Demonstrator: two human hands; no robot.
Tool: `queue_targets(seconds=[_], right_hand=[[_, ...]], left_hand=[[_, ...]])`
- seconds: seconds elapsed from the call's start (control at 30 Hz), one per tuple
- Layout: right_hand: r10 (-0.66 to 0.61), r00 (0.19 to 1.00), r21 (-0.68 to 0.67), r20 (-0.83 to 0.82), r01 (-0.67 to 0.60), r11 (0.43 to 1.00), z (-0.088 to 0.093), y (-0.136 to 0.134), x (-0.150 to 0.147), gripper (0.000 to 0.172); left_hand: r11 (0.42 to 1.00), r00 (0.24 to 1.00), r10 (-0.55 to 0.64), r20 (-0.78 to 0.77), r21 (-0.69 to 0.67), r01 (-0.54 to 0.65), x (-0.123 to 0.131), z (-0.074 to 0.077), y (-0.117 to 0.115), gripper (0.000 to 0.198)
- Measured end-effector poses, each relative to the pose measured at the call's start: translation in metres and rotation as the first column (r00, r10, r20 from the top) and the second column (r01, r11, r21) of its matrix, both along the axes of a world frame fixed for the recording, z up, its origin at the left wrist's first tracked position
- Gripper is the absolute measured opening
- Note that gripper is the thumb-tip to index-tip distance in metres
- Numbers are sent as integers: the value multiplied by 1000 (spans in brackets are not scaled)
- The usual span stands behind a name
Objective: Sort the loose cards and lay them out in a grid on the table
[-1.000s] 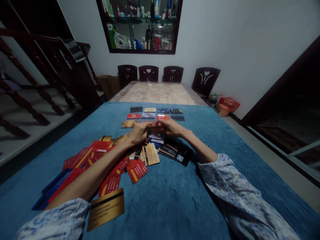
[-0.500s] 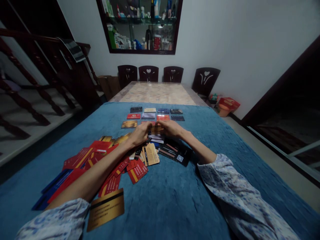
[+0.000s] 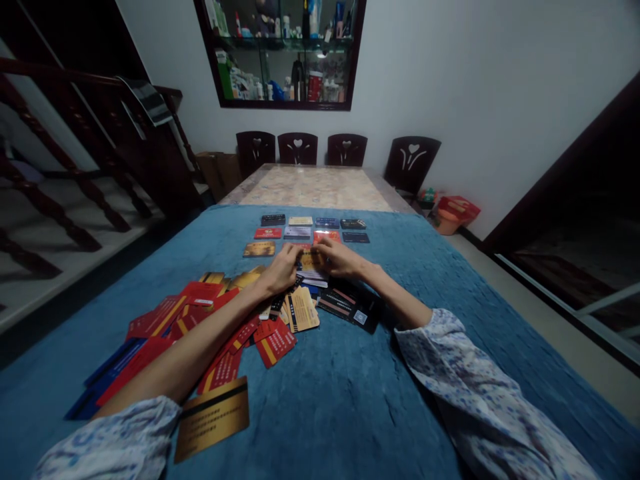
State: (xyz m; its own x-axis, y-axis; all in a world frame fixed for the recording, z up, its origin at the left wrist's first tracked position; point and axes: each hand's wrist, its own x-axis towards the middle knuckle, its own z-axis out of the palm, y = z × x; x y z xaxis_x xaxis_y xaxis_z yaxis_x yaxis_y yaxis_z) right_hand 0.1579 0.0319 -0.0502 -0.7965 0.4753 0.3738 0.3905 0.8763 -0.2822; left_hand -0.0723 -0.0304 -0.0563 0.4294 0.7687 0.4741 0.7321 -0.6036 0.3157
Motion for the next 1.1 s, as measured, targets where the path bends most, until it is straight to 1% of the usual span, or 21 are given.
queue_targets(seconds=[0.2, 0.43, 0.5, 0.63, 0.77, 0.97, 1.1], right_hand=[[21, 999, 17, -37, -20, 1000, 0, -1, 3, 49], [-9, 999, 51, -43, 11, 999, 1, 0, 2, 53], [-6, 999, 61, -48, 9, 998, 3, -1, 3, 54], [-13, 999, 101, -46, 18, 995, 9, -5, 5, 49], [-22, 999, 131, -25, 25, 991, 16, -8, 9, 51], [-57, 998, 174, -15, 59, 983, 26, -12, 10, 46], [-86, 996, 193, 25, 80, 978, 28, -11, 15, 51]], left_hand=[[1000, 1000, -9, 13, 23, 9, 0, 1, 0, 49], [999, 999, -13, 36, 51, 11, 0, 1, 0, 47], [999, 999, -16, 39, 49, 14, 1, 3, -1, 49], [999, 999, -21, 28, 38, 20, 2, 7, -4, 54], [998, 1000, -15, 20, 56, 14, 2, 10, -5, 57], [997, 1000, 16, -2, 74, -16, 3, 16, -6, 49], [998, 1000, 18, 11, 58, -19, 3, 20, -8, 46]])
